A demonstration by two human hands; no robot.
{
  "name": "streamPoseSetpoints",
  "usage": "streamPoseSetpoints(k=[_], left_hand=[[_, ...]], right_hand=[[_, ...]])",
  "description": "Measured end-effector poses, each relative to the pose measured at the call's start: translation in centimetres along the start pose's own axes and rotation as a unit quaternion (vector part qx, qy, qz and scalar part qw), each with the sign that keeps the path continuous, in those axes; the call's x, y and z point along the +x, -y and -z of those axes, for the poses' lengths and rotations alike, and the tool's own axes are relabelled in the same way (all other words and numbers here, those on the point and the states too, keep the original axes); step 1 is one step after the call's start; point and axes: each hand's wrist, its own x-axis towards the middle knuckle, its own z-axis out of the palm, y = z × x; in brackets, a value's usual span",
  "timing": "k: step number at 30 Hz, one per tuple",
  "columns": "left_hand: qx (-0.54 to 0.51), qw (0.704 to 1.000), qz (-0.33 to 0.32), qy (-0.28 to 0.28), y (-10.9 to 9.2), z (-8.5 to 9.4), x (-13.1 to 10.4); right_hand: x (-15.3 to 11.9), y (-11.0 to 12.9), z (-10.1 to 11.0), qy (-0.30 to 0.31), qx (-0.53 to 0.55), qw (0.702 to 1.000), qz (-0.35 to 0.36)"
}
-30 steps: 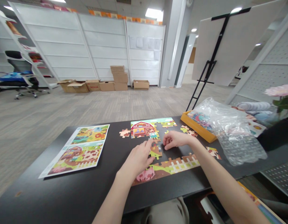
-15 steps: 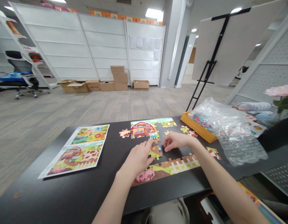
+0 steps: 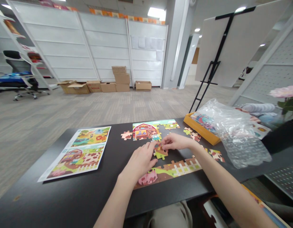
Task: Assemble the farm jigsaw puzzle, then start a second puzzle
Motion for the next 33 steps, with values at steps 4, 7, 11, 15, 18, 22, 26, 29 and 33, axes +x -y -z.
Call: streamPoseSetpoints(k=[4, 7, 11, 15, 18, 22, 26, 29, 33], left_hand=[[0.005, 1.0, 0.011, 0.001, 0.1, 0.1, -0.1], [0.022, 1.0, 0.01, -0.009, 0.1, 0.2, -0.2], [0.051, 0.999, -0.003, -0.008, 0.0, 0.1, -0.2], [0.054, 0.998, 0.015, -0.011, 1.3, 1.1, -0.4], [0.045, 0.995, 0.078, -0.039, 4.3, 3.0, -1.1], [0.094, 0.979, 0.172, -0.054, 9.2, 4.5, -1.9], [0.128, 0.973, 0.183, -0.064, 11.4, 3.4, -1.3], [0.151, 0.973, 0.168, -0.055, 11.2, 2.1, -0.7], [0.16, 0.969, 0.187, 0.003, 10.7, 1.4, -0.5]], right_hand=[[-0.7, -0.3, 1.0, -0.007, 0.027, 0.999, -0.041], [-0.8, -0.6, 1.2, 0.0, 0.026, 0.998, -0.049], [-0.5, -1.0, 0.8, 0.001, 0.014, 0.998, -0.058], [-0.2, -1.2, 0.4, -0.003, -0.013, 0.997, -0.074], [-0.2, -1.2, 0.2, -0.013, -0.036, 0.996, -0.076], [-0.4, -1.0, 0.2, -0.023, -0.064, 0.994, -0.086], [-0.5, -0.8, 0.1, -0.031, -0.095, 0.991, -0.089], [-0.6, -0.6, 0.1, -0.033, -0.114, 0.988, -0.099], [-0.7, -0.1, 0.0, -0.037, -0.144, 0.983, -0.104]])
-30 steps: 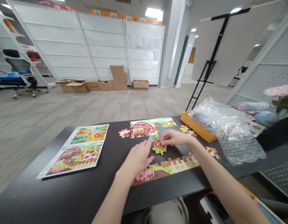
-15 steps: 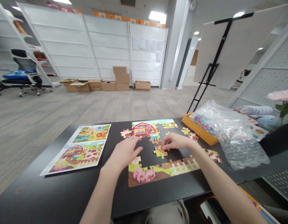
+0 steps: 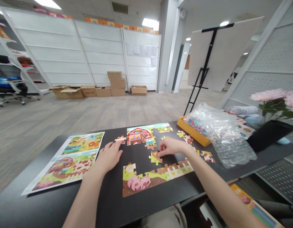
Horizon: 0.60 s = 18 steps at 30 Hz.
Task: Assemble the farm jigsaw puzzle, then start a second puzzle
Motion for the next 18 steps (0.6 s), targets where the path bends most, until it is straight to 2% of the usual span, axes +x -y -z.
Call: streamPoseSetpoints(k=[5, 8, 10, 12, 15, 18], left_hand=[[0.03, 0.999, 0.02, 0.015, -0.3, 0.5, -0.6], [0.046, 0.998, 0.034, 0.012, -0.5, 0.8, -1.0], [0.052, 0.998, 0.041, 0.012, -0.5, 0.9, -1.1], [0.053, 0.998, 0.041, 0.015, -0.4, 1.0, -1.1], [0.049, 0.998, 0.044, 0.02, -0.1, 1.2, -1.0], [0.039, 0.997, 0.054, 0.03, 0.3, 1.2, -0.7]], right_hand=[[-0.3, 0.6, 0.1, -0.008, -0.023, 1.0, -0.01], [-0.8, 0.2, 1.0, -0.034, 0.014, 0.999, 0.001], [-1.5, -0.6, 1.9, -0.096, 0.041, 0.995, 0.006], [-2.6, -1.7, 3.0, -0.195, 0.046, 0.98, 0.003], [-5.1, -3.7, 4.4, -0.326, 0.026, 0.944, -0.051], [-8.6, -5.6, 5.2, -0.346, -0.019, 0.929, -0.134]])
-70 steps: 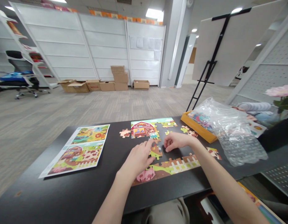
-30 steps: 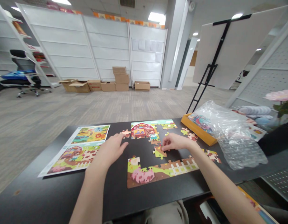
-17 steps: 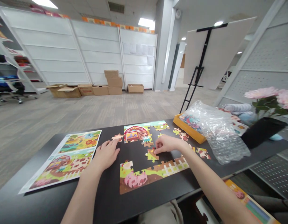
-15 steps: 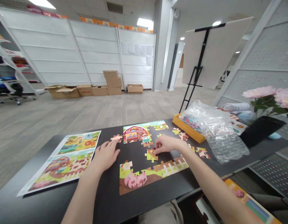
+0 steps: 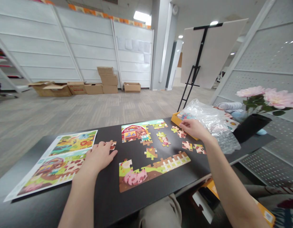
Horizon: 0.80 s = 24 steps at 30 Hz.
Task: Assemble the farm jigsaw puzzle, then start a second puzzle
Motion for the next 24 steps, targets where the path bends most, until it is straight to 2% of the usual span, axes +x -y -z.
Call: streamPoseSetpoints(k=[3, 5, 11, 14, 19, 24], left_hand=[[-0.011, 1.0, -0.003, 0.018, 0.4, 0.0, 0.3], [-0.018, 0.999, -0.013, 0.028, 0.8, -0.1, 0.5], [-0.058, 0.998, -0.034, 0.016, 1.7, -0.6, 0.8], [-0.07, 0.996, -0.044, 0.017, 1.7, -0.6, 0.8], [-0.066, 0.996, -0.048, 0.024, 1.6, 0.0, 0.5], [-0.084, 0.995, -0.055, 0.008, 1.7, 0.4, -0.1]], right_hand=[[-2.3, -2.3, 1.9, 0.024, -0.076, 0.997, -0.02], [-4.1, -3.4, 2.5, 0.052, -0.111, 0.992, -0.025], [-7.9, -5.2, 1.2, 0.177, -0.197, 0.962, -0.067], [-8.3, -5.7, 0.6, 0.204, -0.216, 0.952, -0.077], [-7.4, -5.9, 0.7, 0.212, -0.232, 0.944, -0.1], [-6.9, -5.8, 1.2, 0.203, -0.178, 0.957, -0.109]])
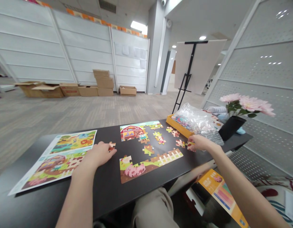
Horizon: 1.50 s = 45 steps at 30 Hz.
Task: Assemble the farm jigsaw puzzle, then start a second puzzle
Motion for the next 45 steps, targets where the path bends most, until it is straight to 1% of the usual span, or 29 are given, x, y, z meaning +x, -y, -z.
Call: streamPoseSetpoints(k=[3, 6, 8, 10, 13, 16, 21, 25, 27, 28, 30, 34, 36, 38, 40, 42, 45], left_hand=[[-0.007, 1.0, -0.016, 0.0, -0.1, 0.2, -0.4], [-0.013, 0.999, -0.02, 0.022, -0.3, 0.6, -0.9], [-0.025, 0.999, -0.014, 0.035, -0.4, 0.9, -1.3], [-0.031, 0.999, -0.01, 0.042, -0.4, 1.1, -1.6], [-0.027, 0.999, -0.011, 0.046, -0.4, 1.3, -2.0], [-0.021, 0.999, -0.017, 0.045, -0.3, 1.5, -2.2], [-0.01, 0.999, -0.005, 0.036, -0.3, 1.6, -2.6], [-0.009, 1.0, -0.001, 0.017, -0.2, 1.5, -3.1], [-0.021, 1.0, -0.002, 0.016, 0.0, 1.4, -3.2], [-0.027, 0.999, -0.001, 0.018, 0.1, 1.4, -3.2], [-0.034, 0.999, 0.0, 0.021, 0.3, 1.3, -3.0], [-0.036, 0.999, -0.011, 0.0, 0.2, 1.3, -2.4], [-0.042, 0.999, -0.016, -0.014, -0.3, 1.4, -2.1], [-0.055, 0.998, -0.016, -0.008, -1.0, 1.5, -2.0], [-0.076, 0.997, -0.016, 0.023, -1.9, 1.6, -2.0], [-0.089, 0.994, -0.015, 0.059, -2.6, 1.5, -1.8], [-0.076, 0.994, -0.014, 0.081, -3.2, 1.3, -1.5]], right_hand=[[0.0, -0.5, 0.5, -0.021, 0.044, 0.998, 0.037], [0.1, -0.8, 1.7, -0.047, 0.064, 0.994, 0.069], [0.3, -0.5, 2.6, -0.041, 0.097, 0.991, 0.079], [0.7, 0.5, 3.4, -0.026, 0.136, 0.986, 0.095], [1.3, 2.5, 3.9, -0.02, 0.177, 0.976, 0.123], [2.0, 4.7, 3.6, -0.024, 0.222, 0.965, 0.134], [3.3, 9.3, 2.9, 0.006, 0.324, 0.93, 0.174], [4.9, 13.2, 2.9, 0.031, 0.341, 0.911, 0.23], [5.6, 14.2, 2.8, 0.048, 0.35, 0.902, 0.247], [5.9, 14.2, 2.7, 0.051, 0.358, 0.898, 0.25], [6.0, 13.1, 2.3, 0.048, 0.38, 0.892, 0.24], [5.0, 8.5, 0.4, 0.033, 0.426, 0.887, 0.178], [4.2, 6.4, -0.8, 0.032, 0.435, 0.888, 0.146], [3.6, 5.0, -2.0, 0.032, 0.438, 0.889, 0.125], [3.4, 4.3, -3.0, 0.021, 0.443, 0.889, 0.117], [3.4, 4.1, -3.5, -0.001, 0.45, 0.886, 0.115], [3.5, 4.1, -3.6, -0.021, 0.443, 0.888, 0.12]])
